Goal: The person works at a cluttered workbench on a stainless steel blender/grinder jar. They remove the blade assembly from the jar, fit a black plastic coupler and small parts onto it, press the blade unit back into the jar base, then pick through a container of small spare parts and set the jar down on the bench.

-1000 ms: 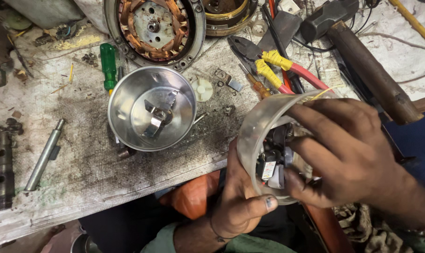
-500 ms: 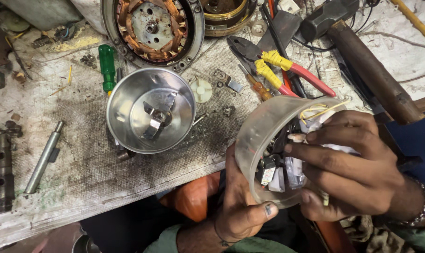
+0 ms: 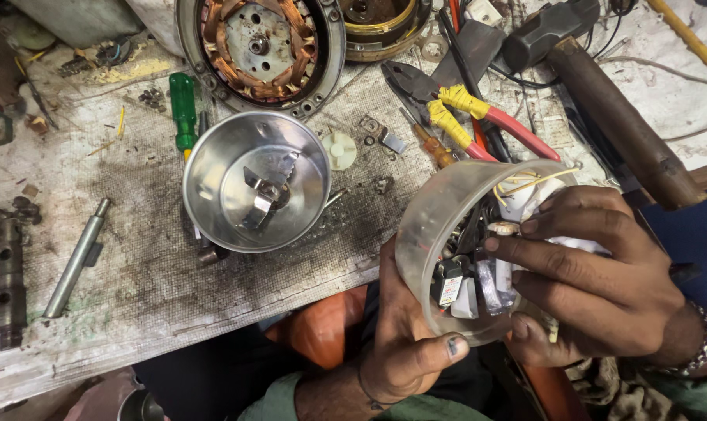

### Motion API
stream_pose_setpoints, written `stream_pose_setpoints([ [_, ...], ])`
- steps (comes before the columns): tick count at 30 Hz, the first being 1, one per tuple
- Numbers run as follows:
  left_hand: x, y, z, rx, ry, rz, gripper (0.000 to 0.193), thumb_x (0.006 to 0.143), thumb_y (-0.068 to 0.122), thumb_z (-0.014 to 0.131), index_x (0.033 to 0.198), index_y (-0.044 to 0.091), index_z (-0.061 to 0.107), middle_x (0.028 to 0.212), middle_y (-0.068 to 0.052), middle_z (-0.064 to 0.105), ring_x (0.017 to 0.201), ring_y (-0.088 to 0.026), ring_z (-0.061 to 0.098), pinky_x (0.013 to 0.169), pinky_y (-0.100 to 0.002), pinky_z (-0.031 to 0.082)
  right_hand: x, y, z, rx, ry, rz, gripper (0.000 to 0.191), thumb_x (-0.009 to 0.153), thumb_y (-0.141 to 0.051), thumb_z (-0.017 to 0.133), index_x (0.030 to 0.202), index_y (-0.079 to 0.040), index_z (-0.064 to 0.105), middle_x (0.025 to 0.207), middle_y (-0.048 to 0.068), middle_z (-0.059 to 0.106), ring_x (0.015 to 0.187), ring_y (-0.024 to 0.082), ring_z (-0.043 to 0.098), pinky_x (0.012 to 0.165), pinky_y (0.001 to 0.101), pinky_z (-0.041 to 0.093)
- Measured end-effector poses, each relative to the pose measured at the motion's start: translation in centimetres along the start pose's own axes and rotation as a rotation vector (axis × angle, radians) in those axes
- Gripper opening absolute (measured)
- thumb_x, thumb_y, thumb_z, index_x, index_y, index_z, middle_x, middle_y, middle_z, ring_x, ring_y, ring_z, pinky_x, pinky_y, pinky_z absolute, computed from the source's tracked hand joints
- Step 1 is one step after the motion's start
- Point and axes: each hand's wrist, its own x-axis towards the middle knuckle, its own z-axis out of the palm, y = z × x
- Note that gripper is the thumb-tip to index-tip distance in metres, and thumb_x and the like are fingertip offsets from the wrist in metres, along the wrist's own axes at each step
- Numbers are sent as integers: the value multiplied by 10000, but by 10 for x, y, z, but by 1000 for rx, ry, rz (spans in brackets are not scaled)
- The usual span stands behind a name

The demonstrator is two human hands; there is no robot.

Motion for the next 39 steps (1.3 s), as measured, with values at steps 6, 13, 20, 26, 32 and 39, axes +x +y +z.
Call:
stream_pose_setpoints([
  [6, 0, 0, 1, 12, -13, 11, 1114, 763, 63, 714, 1621, 116, 6, 1556, -165, 314, 1504, -293, 337, 1272, -510, 327, -5, -2, -1, -42, 29, 39, 209, 789, -216, 712, 738, -17, 674, 1043, 143, 748, 974, 346, 627, 852, 495, 545],
  [13, 2, -9, -4, -61, -6, 5, 1054, 799, 53, 692, 1638, 143, 61, 1509, -133, 357, 1459, -277, 373, 1241, -492, 340, 7, 4, 12, 41, -6, -22, 675, 832, -654, 709, 1122, -53, 606, 1263, 186, 648, 1155, 362, 581, 938, 557, 475],
  [20, 7, -17, -4, -145, -7, 17, 944, 845, 48, 688, 1628, 96, 163, 1549, -120, 375, 1499, -266, 374, 1282, -459, 350, 15, 6, -6, 366, 106, 158, 1164, 696, -932, 579, 1447, -75, 344, 1516, 249, 362, 1445, 421, 458, 1258, 566, 426],
  [26, 9, -13, -2, -148, -6, -54, 951, 848, 144, 721, 1615, 121, 159, 1565, -135, 362, 1497, -302, 367, 1236, -517, 351, -45, 6, -10, 395, 217, 901, 884, 1023, -680, 455, 1550, -5, 234, 1603, 320, 355, 1553, 418, 405, 1280, 531, 365],
  [32, 6, -38, -17, -128, -83, -128, 983, 893, 157, 734, 1669, 131, 132, 1604, -109, 337, 1523, -259, 363, 1271, -494, 344, -128, 27, -8, 808, -125, 1403, 581, 1084, -264, 466, 1612, -25, 443, 1367, 187, 628, 1282, 309, 615, 1013, 418, 504],
  [39, -7, -98, -39, -25, -163, -469, 907, 998, 156, 649, 1694, 228, 72, 1559, -53, 372, 1421, -201, 424, 1156, -418, 423, -228, 33, -11, 1049, -22, 1795, 534, 990, -196, 464, 1489, -13, 523, 1376, 197, 679, 1212, 275, 668, 1011, 399, 501],
])
